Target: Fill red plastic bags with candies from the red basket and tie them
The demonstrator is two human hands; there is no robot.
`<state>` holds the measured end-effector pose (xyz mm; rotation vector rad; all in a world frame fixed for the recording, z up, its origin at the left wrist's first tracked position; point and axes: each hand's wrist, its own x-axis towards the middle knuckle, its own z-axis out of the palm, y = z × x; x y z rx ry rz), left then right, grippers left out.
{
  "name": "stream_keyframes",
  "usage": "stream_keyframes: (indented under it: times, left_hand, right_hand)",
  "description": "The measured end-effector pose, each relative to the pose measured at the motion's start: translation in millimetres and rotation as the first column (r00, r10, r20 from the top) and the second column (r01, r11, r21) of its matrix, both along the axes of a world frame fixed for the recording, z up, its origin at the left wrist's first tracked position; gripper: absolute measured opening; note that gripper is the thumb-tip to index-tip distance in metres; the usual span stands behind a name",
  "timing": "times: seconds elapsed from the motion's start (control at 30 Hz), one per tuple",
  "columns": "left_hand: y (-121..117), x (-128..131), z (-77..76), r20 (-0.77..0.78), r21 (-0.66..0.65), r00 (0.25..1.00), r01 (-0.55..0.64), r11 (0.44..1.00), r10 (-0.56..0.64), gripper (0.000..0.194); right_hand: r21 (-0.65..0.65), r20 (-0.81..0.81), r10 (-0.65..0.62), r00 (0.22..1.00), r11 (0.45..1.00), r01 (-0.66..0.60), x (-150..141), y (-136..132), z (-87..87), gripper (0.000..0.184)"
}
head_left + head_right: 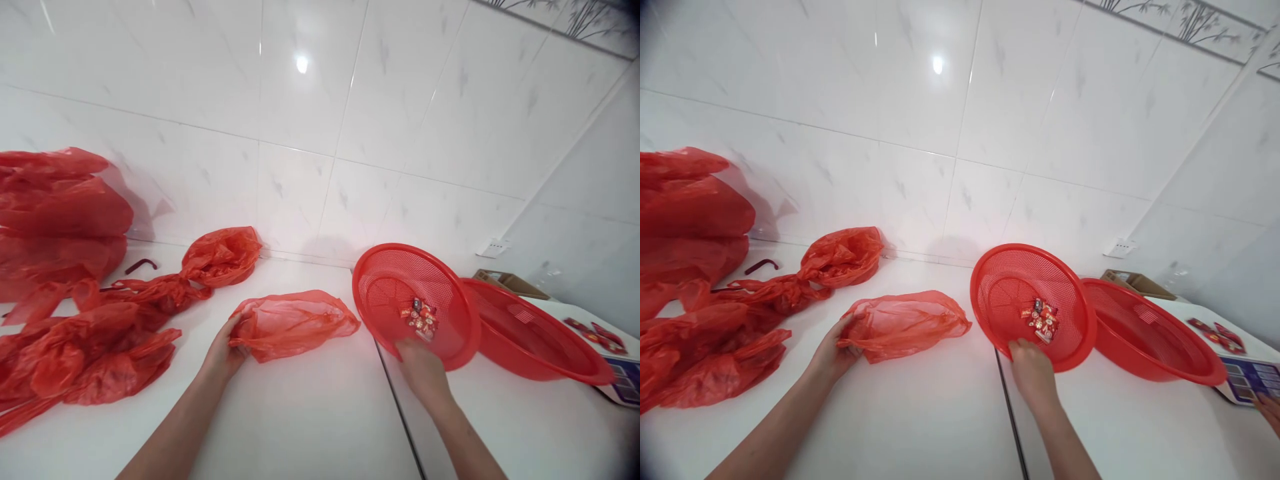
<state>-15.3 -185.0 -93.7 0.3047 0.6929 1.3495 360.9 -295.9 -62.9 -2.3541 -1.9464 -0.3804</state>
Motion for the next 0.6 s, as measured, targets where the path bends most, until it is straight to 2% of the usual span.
stream_keyframes:
  times: [0.1, 0.2, 0.37, 0.53, 0.6]
  left_hand:
    - [-2, 3, 4.1, -0.007, -0.003, 1.0, 0.001, 1.0, -0.001, 0.008]
    - [-4, 5, 5.2, -0.007, 0.009, 1.0, 0.013, 1.0, -0.013, 0.008]
    - [-3, 3, 1.4, 0.004, 0.057, 1.0, 0.027, 0.998, -0.027, 0.013]
    - [-5, 4, 2.9, 0.014, 0.072, 0.999, 0.032, 0.997, -0.033, 0.013]
    - [-7, 5, 4.5, 0.007, 0.055, 0.999, 0.031, 0.998, -0.032, 0.011]
  right_hand:
    - [0.012, 0.03, -0.003, 1.0, 1.0, 0.002, -23, -26, -13.3, 0.021]
    - [0.008, -0.015, -0.022, 1.0, 1.0, 0.022, -30, -40, -12.4, 0.022]
    - [-0.071, -0.057, -0.022, 0.998, 0.997, 0.018, -31, -52, 5.6, 0.025]
    - [-0.143, -0.08, -0.05, 0.996, 0.989, 0.038, -39, -68, 28.7, 0.019]
    - [-0.179, -0.173, -0.048, 0.984, 0.984, 0.017, -37, -75, 39.2, 0.022]
